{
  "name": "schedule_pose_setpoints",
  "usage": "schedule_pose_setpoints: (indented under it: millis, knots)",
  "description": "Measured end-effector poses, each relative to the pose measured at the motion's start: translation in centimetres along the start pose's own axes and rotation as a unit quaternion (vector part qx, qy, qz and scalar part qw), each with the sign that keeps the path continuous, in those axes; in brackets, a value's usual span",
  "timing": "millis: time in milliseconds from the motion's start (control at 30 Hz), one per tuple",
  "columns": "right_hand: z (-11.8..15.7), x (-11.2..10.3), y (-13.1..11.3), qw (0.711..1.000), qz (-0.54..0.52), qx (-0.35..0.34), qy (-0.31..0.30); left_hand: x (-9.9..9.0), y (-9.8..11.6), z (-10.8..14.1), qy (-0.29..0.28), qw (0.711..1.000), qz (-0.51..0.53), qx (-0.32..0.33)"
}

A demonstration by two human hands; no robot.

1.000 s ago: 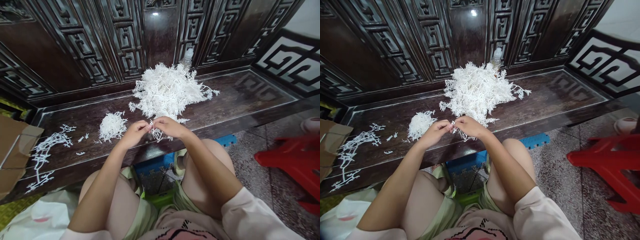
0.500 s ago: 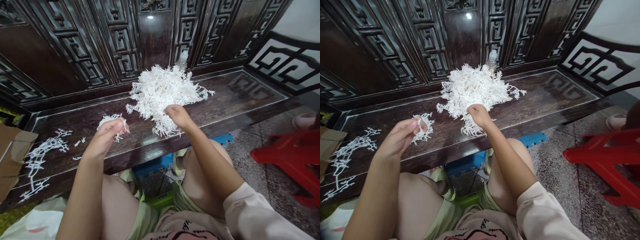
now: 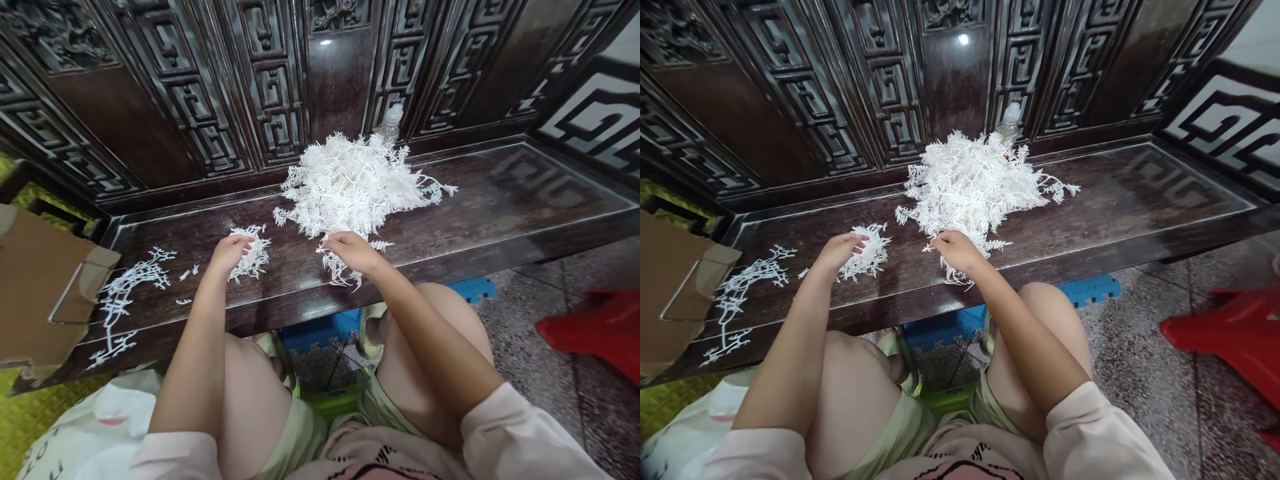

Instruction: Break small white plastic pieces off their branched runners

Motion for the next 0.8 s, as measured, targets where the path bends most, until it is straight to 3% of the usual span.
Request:
schedule_pose_setpoints:
  millis: [233, 367, 433, 500, 567, 667, 733, 800]
  knots:
    - [-0.2, -0.1, 0.3, 0.998, -0.055, 0.023, 0.0, 0.2, -0.7, -0.7, 0.051, 0.996, -0.078, -0.016]
    - [0.1, -0.6, -0.6, 0.984, -0.175, 0.034, -0.024, 0.1, -1.5, -1.4, 0.117, 0.982, -0.152, -0.007]
    - [0.4, -1.0, -1.3, 0.967, -0.248, 0.037, -0.053, 0.6, -1.2, -1.2, 0.118, 0.982, -0.149, 0.007]
    - [0.7, -1.3, -1.9, 0.943, -0.317, 0.038, -0.09, 1.7, -0.1, -0.2, 0.055, 0.993, -0.1, 0.03]
    - [0.9, -1.6, -2.2, 0.918, -0.375, 0.041, -0.119, 3.3, 1.6, 1.4, -0.063, 0.996, -0.023, 0.067]
    - [1.1, -1.9, -2.5, 0.889, -0.432, 0.054, -0.144, 6.1, 4.0, 4.4, -0.233, 0.962, 0.084, 0.119]
    - [1.3, -2.2, -2.5, 0.877, -0.452, 0.063, -0.152, 7.9, 5.1, 6.1, -0.281, 0.942, 0.129, 0.129]
    - [1.4, -2.5, -2.5, 0.87, -0.465, 0.064, -0.152, 9.4, 5.6, 7.2, -0.284, 0.936, 0.165, 0.127]
Point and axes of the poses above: each hand's wrist, its own z-axis away from the middle knuckle, its own x-axis out of the palm, y = z × x, the point moved 1 cm from there along -z, towards the middle knuckle, and after that the axes turned 7 degrees about y, right-handed, at the moved point
